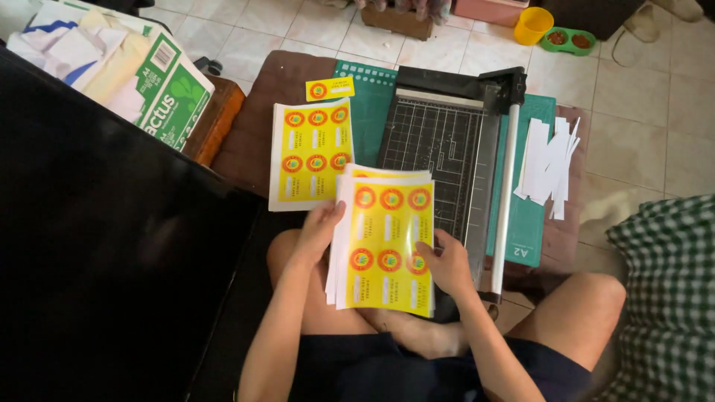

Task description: Cutting printed sticker sheets into smaller pieces using a manual paper trimmer.

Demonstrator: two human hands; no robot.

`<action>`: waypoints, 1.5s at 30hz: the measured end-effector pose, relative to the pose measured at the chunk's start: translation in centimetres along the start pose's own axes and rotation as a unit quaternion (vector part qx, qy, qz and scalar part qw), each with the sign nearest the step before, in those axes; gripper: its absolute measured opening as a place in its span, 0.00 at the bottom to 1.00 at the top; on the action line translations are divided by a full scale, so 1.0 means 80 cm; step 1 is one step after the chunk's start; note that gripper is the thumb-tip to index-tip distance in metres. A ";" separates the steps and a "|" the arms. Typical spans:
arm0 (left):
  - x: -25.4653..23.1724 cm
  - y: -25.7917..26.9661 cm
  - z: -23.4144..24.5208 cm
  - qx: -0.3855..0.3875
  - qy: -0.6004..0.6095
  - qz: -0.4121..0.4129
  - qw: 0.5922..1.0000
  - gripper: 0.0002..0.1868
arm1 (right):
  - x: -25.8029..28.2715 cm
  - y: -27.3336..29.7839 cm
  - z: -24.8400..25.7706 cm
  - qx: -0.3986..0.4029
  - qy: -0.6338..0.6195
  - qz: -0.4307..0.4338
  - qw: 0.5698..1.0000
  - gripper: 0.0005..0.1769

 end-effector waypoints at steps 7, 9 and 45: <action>0.070 -0.022 0.027 0.044 0.071 -0.011 0.996 0.25 | 0.016 0.014 0.002 0.003 -0.071 -0.026 0.997 0.21; 0.079 -0.025 0.029 0.029 0.104 0.012 0.994 0.24 | 0.031 0.024 0.006 0.004 -0.155 -0.049 0.987 0.25; 0.071 -0.017 0.018 -0.025 -0.075 -0.030 0.996 0.22 | 0.023 0.030 0.017 -0.150 -0.017 -0.022 0.988 0.22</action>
Point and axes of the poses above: each hand's wrist, its own y-axis away from the middle knuckle, its own z-axis out of the back of the hand, x = y × z, the point moved 1 cm from there along -y, towards the middle knuckle, and after that the axes turned 6 degrees about -y, right-handed, at the moved point
